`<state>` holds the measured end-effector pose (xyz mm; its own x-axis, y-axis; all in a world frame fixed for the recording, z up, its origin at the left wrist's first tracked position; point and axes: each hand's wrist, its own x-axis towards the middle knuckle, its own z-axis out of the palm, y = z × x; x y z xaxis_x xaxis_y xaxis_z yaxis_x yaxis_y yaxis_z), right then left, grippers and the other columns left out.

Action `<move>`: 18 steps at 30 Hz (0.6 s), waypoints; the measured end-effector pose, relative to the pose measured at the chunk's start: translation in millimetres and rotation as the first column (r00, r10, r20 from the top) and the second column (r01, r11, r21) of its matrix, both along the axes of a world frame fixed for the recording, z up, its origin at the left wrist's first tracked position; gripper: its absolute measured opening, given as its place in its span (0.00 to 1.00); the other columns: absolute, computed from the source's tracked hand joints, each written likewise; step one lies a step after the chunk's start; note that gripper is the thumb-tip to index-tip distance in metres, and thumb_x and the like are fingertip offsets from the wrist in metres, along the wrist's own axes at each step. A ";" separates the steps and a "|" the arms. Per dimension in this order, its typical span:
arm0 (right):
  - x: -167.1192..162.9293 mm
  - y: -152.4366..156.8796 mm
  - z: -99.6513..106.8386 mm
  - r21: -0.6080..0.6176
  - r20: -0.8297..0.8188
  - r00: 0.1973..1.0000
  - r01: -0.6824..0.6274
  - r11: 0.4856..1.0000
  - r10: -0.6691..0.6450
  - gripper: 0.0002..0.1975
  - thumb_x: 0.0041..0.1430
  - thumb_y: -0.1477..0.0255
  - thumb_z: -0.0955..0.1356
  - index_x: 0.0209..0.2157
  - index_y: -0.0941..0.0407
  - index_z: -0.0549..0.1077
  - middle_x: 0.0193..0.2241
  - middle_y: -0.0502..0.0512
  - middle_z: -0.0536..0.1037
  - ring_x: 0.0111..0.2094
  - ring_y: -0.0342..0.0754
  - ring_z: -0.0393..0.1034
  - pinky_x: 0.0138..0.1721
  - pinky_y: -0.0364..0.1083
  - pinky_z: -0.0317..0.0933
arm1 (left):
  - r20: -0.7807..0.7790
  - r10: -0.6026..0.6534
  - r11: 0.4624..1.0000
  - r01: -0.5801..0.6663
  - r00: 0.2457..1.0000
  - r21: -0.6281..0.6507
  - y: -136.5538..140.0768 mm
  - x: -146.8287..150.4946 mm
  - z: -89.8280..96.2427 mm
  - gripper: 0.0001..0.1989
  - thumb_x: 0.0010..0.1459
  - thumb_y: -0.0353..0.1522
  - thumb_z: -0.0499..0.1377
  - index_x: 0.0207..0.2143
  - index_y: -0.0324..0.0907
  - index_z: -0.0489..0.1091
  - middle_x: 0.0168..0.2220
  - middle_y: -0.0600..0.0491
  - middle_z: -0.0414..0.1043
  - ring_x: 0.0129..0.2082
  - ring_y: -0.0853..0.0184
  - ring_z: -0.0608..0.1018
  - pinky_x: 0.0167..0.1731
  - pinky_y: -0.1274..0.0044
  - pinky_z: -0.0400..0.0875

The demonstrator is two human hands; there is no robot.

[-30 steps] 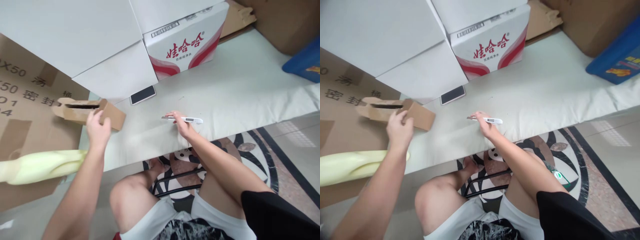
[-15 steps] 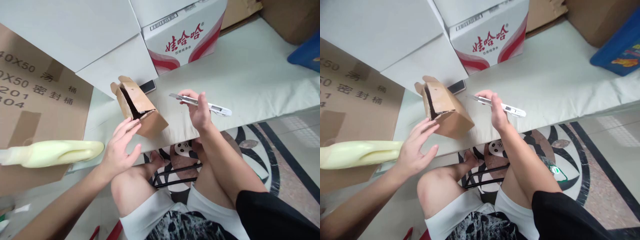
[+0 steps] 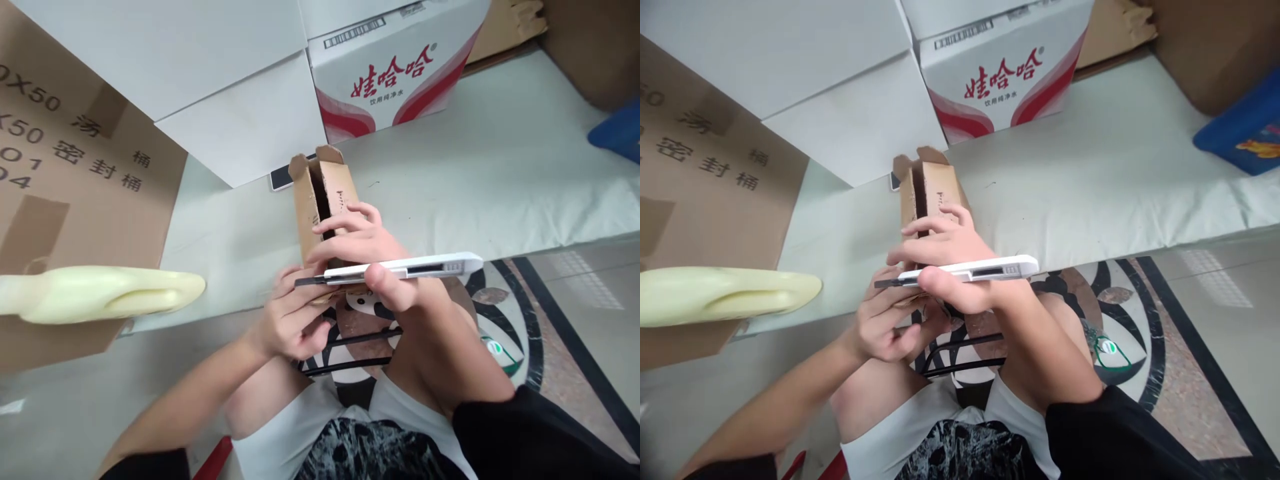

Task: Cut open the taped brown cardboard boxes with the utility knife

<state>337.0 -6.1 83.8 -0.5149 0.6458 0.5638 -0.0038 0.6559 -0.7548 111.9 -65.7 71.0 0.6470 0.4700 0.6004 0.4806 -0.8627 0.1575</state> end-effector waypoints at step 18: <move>-16.8 1.8 -18.2 -0.220 -0.262 0.882 0.340 0.914 -0.391 0.17 0.69 0.50 0.64 0.39 0.49 0.69 0.22 0.46 0.70 0.22 0.46 0.66 0.30 0.51 0.68 | 0.721 0.276 0.957 -0.108 0.635 -0.271 69.5 -6.6 -41.1 0.15 0.67 0.37 0.54 0.46 0.49 0.80 0.43 0.49 0.76 0.46 0.59 0.77 0.45 0.65 0.74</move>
